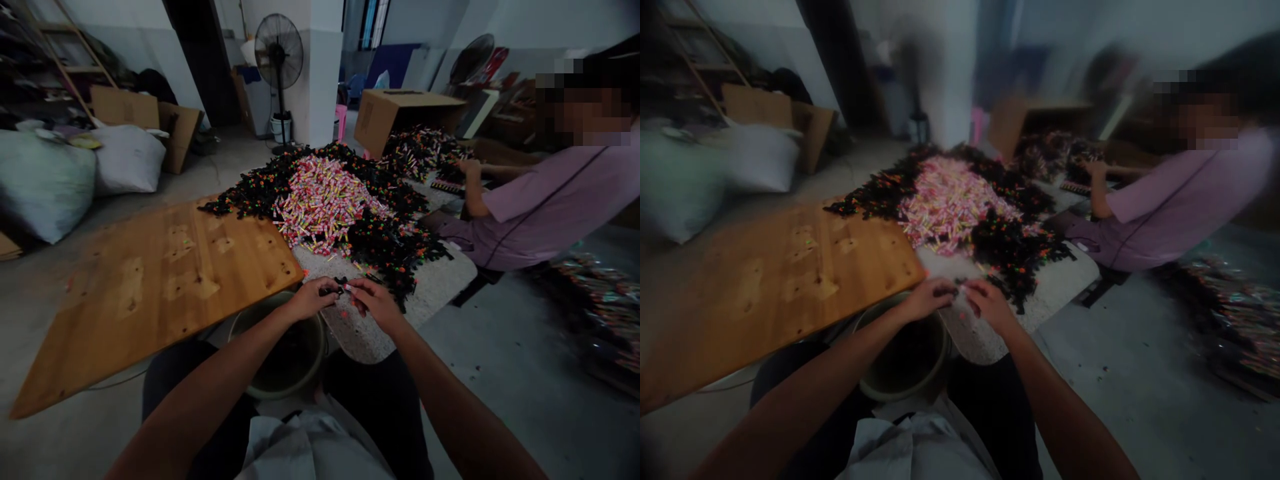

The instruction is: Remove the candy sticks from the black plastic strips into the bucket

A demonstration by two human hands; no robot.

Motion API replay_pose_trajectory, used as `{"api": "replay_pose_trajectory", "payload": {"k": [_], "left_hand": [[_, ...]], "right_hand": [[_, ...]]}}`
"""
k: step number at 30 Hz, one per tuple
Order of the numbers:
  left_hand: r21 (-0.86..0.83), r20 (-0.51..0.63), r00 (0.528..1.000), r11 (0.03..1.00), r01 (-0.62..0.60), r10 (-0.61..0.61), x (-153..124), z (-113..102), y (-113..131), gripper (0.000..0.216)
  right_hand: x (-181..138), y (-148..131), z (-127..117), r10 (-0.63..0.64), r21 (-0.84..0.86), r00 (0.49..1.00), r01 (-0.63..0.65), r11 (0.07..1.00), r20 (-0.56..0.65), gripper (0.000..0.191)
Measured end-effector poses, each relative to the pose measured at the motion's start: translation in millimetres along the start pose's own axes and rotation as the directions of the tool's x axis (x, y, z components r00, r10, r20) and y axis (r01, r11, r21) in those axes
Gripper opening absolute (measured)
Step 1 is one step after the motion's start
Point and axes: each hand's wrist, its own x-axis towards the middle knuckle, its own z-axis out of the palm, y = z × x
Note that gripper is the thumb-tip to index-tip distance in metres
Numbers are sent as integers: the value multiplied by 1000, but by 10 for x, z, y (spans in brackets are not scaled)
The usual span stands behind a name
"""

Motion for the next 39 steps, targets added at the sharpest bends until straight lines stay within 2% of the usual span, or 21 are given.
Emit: {"api": "replay_pose_trajectory", "payload": {"k": [4, 9, 19, 25, 30, 33, 39], "left_hand": [[-162, 57, 993, 981, 107, -99, -49, -22, 157, 31], [-237, 87, 980, 952, 195, -179, -125, -74, 254, 40], [-76, 55, 993, 991, 112, -108, -179, -191, 366, 33], [-69, 72, 987, 987, 148, -143, -200, -236, 440, 29], [-109, 122, 969, 967, 229, -215, -225, -268, 439, 34], [-183, 189, 941, 932, 313, -279, -251, -295, 400, 44], [-249, 250, 905, 880, 404, -345, -295, -353, 302, 53]], "right_hand": [[-29, -20, 39, 0, 88, 1000, -2, 996, 30, 38], [-32, -98, 50, -31, 9, 997, 31, 999, 64, 35], [-22, -68, 84, -95, -132, 995, 94, 987, 0, 40], [-34, -84, 83, -146, -257, 989, 139, 956, -8, 38], [-85, -123, 54, -229, -345, 972, 234, 909, 57, 29], [-106, -163, 40, -269, -354, 954, 298, 886, 130, 25], [-76, -164, 29, -205, -301, 940, 286, 910, 274, 24]]}}
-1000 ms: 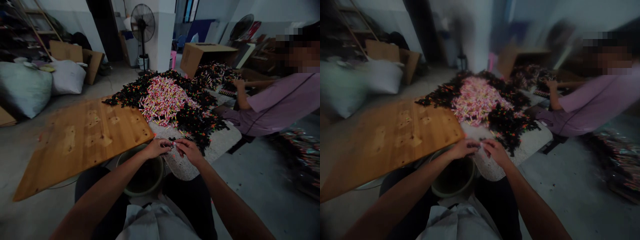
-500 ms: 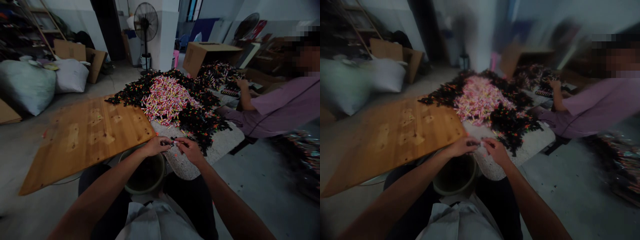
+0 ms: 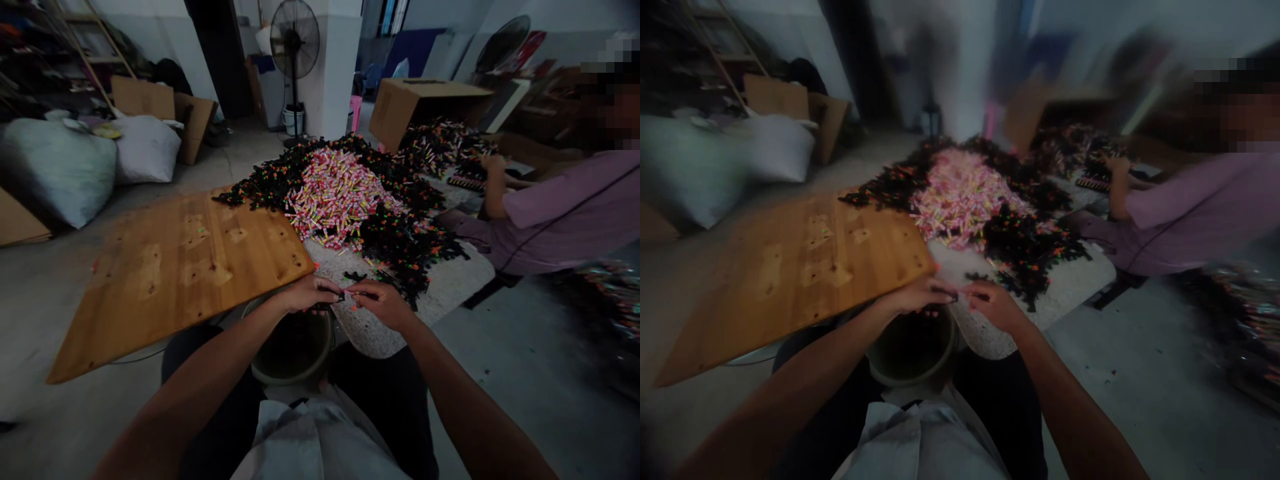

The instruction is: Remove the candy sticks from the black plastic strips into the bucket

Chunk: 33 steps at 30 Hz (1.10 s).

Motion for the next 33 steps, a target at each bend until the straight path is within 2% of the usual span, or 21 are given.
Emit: {"api": "replay_pose_trajectory", "payload": {"k": [6, 9, 15, 19, 21, 25, 28, 33], "left_hand": [[-72, 99, 994, 996, 52, -45, -30, -88, 42, 49], [-99, 137, 987, 991, 93, -79, -51, -110, 81, 49], [-53, 96, 987, 990, 132, -127, -94, -116, 90, 50], [-4, 72, 986, 989, 148, -147, -138, -131, 13, 54], [1, 79, 988, 991, 131, -131, -160, -146, -21, 56], [-21, 52, 997, 998, 59, -58, -199, -172, -5, 61], [-2, 18, 998, 998, 62, -62, -222, -182, 37, 64], [36, -1, 998, 998, 56, -57, -229, -175, 44, 60]], "right_hand": [[4, 121, 46, 102, 161, 995, -99, 982, -11, 29], [-7, 138, 81, 106, 196, 994, -104, 975, 0, 31], [-75, 10, 127, 3, 23, 999, -4, 1000, 34, 27], [-84, -97, 138, 14, -9, 991, -13, 1000, 133, 26], [-53, -122, 153, 49, -15, 989, -47, 999, 140, 26], [36, -85, 213, 159, 47, 987, -158, 986, -29, 38], [70, -31, 267, 196, 137, 972, -179, 974, -130, 43], [59, 4, 360, 166, 152, 976, -144, 978, -140, 40]]}}
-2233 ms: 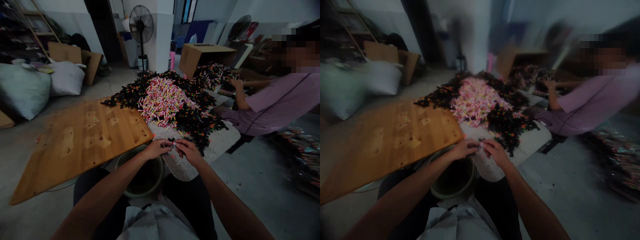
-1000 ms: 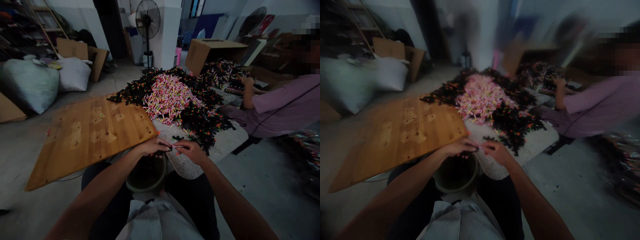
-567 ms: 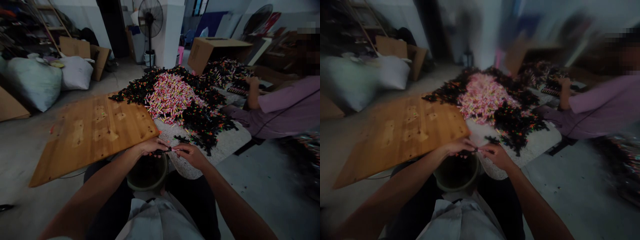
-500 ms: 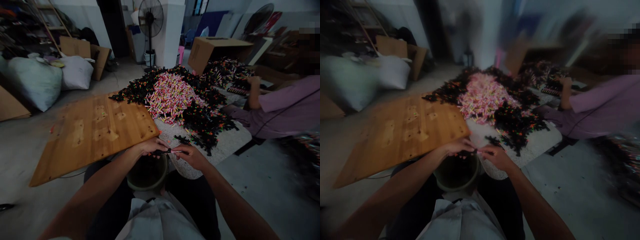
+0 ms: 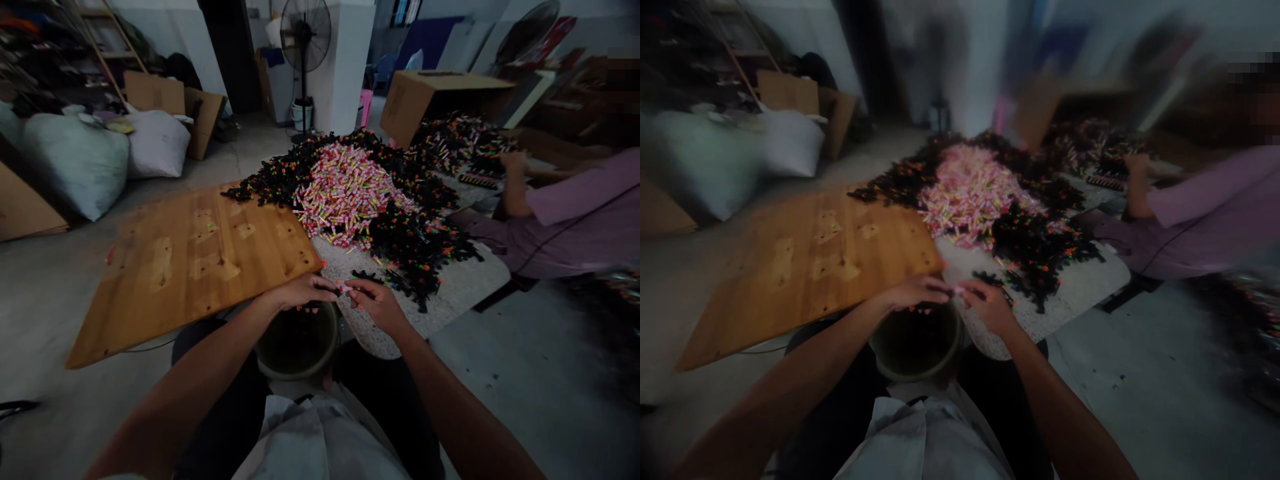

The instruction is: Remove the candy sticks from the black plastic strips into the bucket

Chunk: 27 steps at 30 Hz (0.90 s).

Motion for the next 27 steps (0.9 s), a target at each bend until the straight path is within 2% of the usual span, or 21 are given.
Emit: {"api": "replay_pose_trajectory", "payload": {"k": [4, 8, 13, 17, 19, 23, 25, 27], "left_hand": [[-13, 21, 999, 1000, -26, 26, 13, 30, 20, 49], [28, -45, 999, 999, -30, 31, 21, 57, 52, 43], [76, -89, 993, 995, -67, 74, 38, 81, 13, 39], [79, -71, 994, 994, -79, 85, 45, 108, -20, 37], [67, -73, 994, 995, -70, 75, 37, 126, -10, 38], [80, -90, 995, 996, -32, 39, -14, 157, 23, 39], [86, -68, 998, 996, -9, 15, -47, 150, -4, 39], [88, 10, 1000, 996, 17, -17, -72, 112, -85, 38]], "right_hand": [[-16, 38, 40, -19, -21, 1000, 19, 1000, -9, 38], [-30, 23, 30, -66, -85, 998, 65, 994, -9, 35], [-53, -84, -13, -251, -270, 966, 258, 928, 62, 29], [-49, -111, -60, -323, -277, 940, 342, 898, 114, 26], [-36, -101, -91, -284, -238, 947, 314, 919, 152, 26], [-16, -78, -136, -85, -149, 971, 121, 981, 224, 26], [-20, -66, -139, -4, -95, 955, 34, 995, 297, 28], [-23, -38, -140, 48, -59, 900, -24, 998, 433, 31]]}}
